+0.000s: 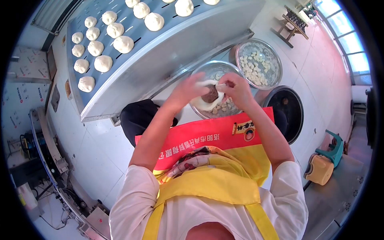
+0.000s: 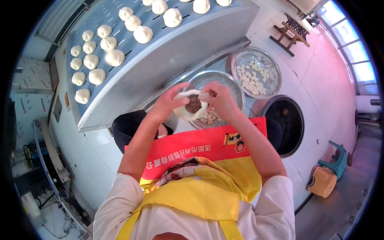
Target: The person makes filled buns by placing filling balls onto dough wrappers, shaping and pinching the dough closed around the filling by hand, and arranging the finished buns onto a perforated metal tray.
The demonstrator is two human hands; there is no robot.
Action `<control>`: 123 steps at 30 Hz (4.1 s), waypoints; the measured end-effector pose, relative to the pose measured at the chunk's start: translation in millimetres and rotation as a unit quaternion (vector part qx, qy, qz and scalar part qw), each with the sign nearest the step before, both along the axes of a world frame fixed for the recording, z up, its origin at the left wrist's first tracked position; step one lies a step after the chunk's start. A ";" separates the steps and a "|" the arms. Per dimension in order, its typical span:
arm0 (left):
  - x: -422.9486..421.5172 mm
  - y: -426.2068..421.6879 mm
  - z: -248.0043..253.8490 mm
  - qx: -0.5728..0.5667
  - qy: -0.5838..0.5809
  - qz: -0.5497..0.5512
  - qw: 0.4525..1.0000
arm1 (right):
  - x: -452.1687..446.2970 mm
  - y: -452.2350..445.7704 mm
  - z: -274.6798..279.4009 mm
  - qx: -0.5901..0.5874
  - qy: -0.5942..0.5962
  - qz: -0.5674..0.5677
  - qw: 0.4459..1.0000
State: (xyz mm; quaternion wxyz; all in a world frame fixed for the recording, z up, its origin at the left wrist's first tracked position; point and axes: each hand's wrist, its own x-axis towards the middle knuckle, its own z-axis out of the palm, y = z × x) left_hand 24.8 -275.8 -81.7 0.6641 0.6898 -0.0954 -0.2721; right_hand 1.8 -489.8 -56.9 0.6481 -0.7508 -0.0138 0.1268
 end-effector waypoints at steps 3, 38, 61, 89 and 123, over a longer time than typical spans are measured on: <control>-16.9 -3.4 -28.2 -0.237 0.099 0.100 0.961 | 3.5 -2.6 -3.1 0.078 0.051 -0.033 0.995; -38.3 -32.1 -51.8 -0.267 0.209 0.187 0.922 | -11.3 14.5 -27.2 -0.056 0.038 -0.083 0.994; -42.4 -28.7 -49.1 -0.125 0.182 0.127 0.967 | -21.2 12.9 -40.9 -0.101 -0.083 0.002 0.991; -34.5 -27.4 -50.7 -0.258 0.317 0.039 0.912 | -26.4 22.2 -10.0 -0.026 0.056 -0.013 0.998; -32.9 -33.3 -33.8 -0.175 0.284 0.029 0.942 | -20.7 22.4 -14.6 -0.104 -0.018 -0.011 0.994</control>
